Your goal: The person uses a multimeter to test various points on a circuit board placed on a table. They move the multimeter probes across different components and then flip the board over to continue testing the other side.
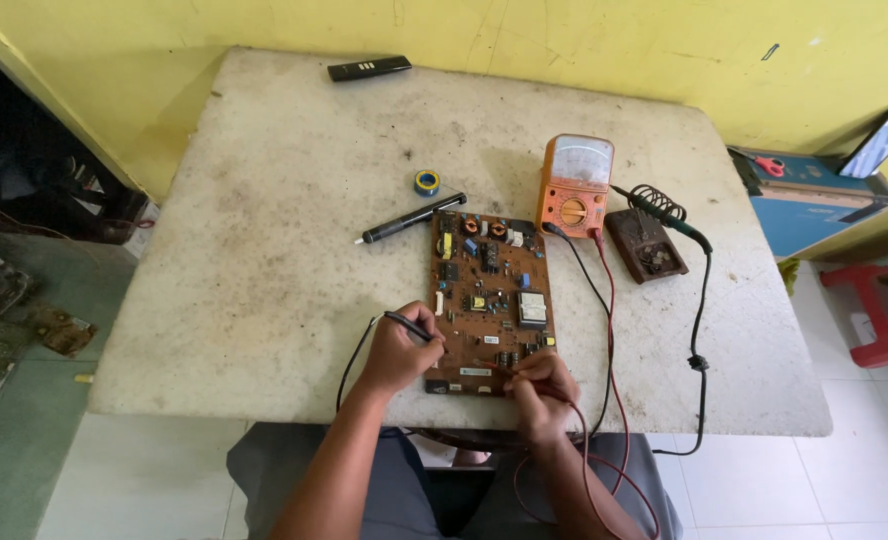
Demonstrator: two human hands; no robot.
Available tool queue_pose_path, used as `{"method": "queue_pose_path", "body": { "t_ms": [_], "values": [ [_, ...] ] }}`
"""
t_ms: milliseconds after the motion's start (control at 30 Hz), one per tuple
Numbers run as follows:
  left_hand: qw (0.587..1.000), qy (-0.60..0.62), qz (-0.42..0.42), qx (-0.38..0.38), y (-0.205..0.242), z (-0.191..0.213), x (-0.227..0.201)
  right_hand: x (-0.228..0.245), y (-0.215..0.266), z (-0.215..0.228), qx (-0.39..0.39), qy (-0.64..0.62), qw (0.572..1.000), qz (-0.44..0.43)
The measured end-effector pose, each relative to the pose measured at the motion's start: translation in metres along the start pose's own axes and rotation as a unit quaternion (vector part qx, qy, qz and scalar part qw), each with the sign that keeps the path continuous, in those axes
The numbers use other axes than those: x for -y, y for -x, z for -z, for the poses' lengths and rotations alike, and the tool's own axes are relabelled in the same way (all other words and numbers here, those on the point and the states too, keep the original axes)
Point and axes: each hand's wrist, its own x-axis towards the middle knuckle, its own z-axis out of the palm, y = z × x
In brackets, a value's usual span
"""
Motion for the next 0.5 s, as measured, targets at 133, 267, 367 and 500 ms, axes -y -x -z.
{"method": "queue_pose_path", "body": {
  "t_ms": [133, 267, 367, 500],
  "values": [
    [0.997, 0.052, -0.032, -0.050, -0.003, 0.003, 0.007, -0.015, -0.004, 0.011, -0.061, -0.218, 0.965, -0.131],
    [0.995, 0.062, -0.017, -0.077, -0.003, 0.003, 0.004, -0.018, -0.019, 0.038, -0.093, -0.268, 0.948, -0.144],
    [0.994, 0.056, -0.021, -0.091, -0.005, 0.002, 0.013, -0.024, -0.034, 0.064, -0.139, -0.209, 0.952, -0.174],
    [0.994, 0.051, -0.015, -0.099, -0.005, 0.001, 0.012, -0.051, -0.041, 0.106, -0.202, -0.224, 0.912, -0.279]
  ]
}}
